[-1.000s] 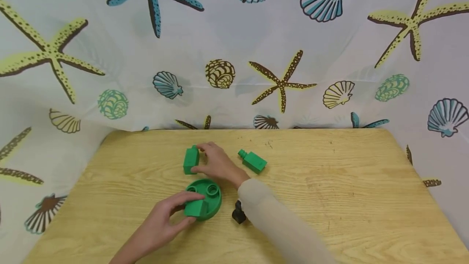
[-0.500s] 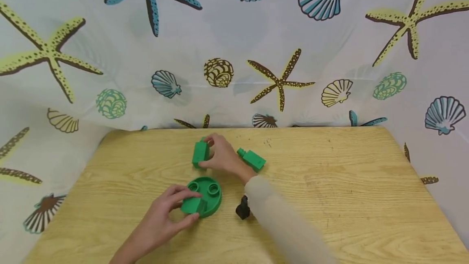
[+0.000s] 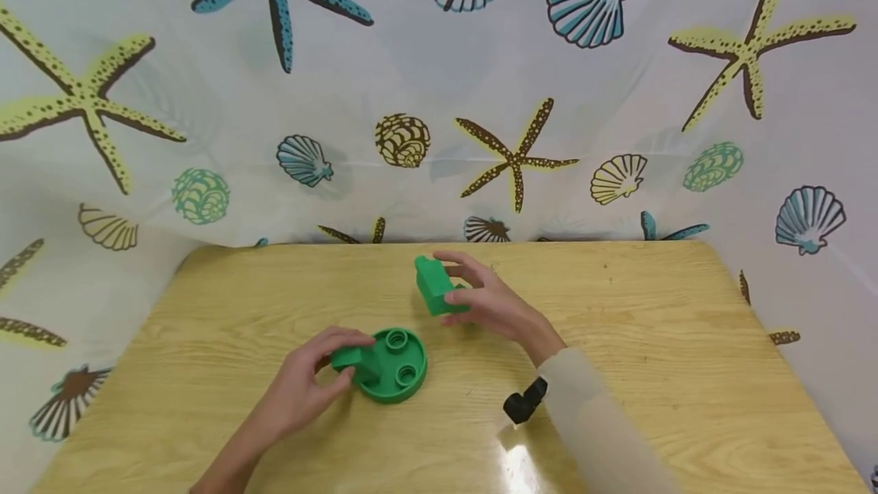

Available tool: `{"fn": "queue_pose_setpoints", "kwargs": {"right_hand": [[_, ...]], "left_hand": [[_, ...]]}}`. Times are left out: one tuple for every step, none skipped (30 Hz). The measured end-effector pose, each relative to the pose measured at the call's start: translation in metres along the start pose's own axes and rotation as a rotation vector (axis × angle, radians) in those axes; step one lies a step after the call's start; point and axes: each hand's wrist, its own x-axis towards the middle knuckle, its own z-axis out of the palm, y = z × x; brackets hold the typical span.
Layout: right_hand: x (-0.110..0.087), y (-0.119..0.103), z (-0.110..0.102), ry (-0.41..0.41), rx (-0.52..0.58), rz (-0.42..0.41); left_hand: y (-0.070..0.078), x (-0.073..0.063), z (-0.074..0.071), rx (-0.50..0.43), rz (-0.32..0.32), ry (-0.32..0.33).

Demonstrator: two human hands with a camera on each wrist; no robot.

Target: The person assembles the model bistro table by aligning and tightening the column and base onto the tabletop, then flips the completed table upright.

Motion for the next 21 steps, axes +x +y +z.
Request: {"fn": "queue_pose_setpoints", "kwargs": {"right_hand": [[-0.005,-0.002,-0.002,0.004,0.005,-0.002],[-0.010,-0.004,-0.003,0.010,-0.001,-0.008],[-0.015,-0.005,-0.005,0.016,-0.013,-0.019],[-0.019,-0.007,-0.006,0.026,-0.031,-0.028],[-0.024,-0.009,-0.007,0.037,-0.049,-0.037],[-0.028,-0.010,-0.009,0.052,-0.075,-0.045],[-0.032,-0.011,-0.010,0.068,-0.098,-0.052],[-0.036,-0.011,-0.011,0.084,-0.119,-0.058],[-0.040,-0.012,-0.011,0.104,-0.144,-0.062],[-0.044,-0.012,-0.012,0.125,-0.172,-0.064],[-0.048,-0.013,-0.012,0.144,-0.203,-0.069],[-0.052,-0.013,-0.012,0.161,-0.239,-0.076],[-0.056,-0.013,-0.012,0.178,-0.273,-0.083],[-0.060,-0.013,-0.011,0.192,-0.310,-0.094],[-0.063,-0.013,-0.011,0.206,-0.348,-0.103],[-0.067,-0.014,-0.011,0.216,-0.377,-0.113],[-0.070,-0.014,-0.011,0.224,-0.403,-0.122],[-0.072,-0.015,-0.010,0.228,-0.418,-0.133],[-0.075,-0.015,-0.009,0.236,-0.424,-0.143],[-0.077,-0.015,-0.008,0.248,-0.432,-0.159],[-0.078,-0.015,-0.007,0.266,-0.440,-0.174]], "left_hand": [[-0.001,0.002,0.000,-0.015,-0.011,-0.008],[-0.002,0.003,-0.001,-0.033,-0.017,-0.013],[-0.003,0.005,-0.001,-0.056,-0.019,-0.018],[-0.005,0.008,0.000,-0.078,-0.018,-0.019],[-0.006,0.010,0.000,-0.097,-0.013,-0.021],[-0.007,0.012,0.001,-0.121,-0.007,-0.019],[-0.009,0.014,0.002,-0.145,0.004,-0.018],[-0.010,0.016,0.003,-0.170,0.015,-0.013],[-0.011,0.017,0.004,-0.188,0.024,-0.009],[-0.013,0.018,0.005,-0.200,0.032,-0.002],[-0.014,0.020,0.005,-0.215,0.036,0.002],[-0.014,0.021,0.006,-0.231,0.040,0.005],[-0.015,0.022,0.006,-0.238,0.041,0.007],[-0.015,0.023,0.007,-0.245,0.037,0.007],[-0.016,0.024,0.007,-0.249,0.031,0.004],[-0.015,0.025,0.007,-0.251,0.024,0.002],[-0.015,0.027,0.007,-0.253,0.018,-0.003],[-0.015,0.029,0.007,-0.252,0.014,-0.006],[-0.015,0.030,0.007,-0.249,0.008,-0.009],[-0.015,0.031,0.008,-0.246,0.009,-0.011],[-0.015,0.032,0.008,-0.249,0.011,-0.013]]}}
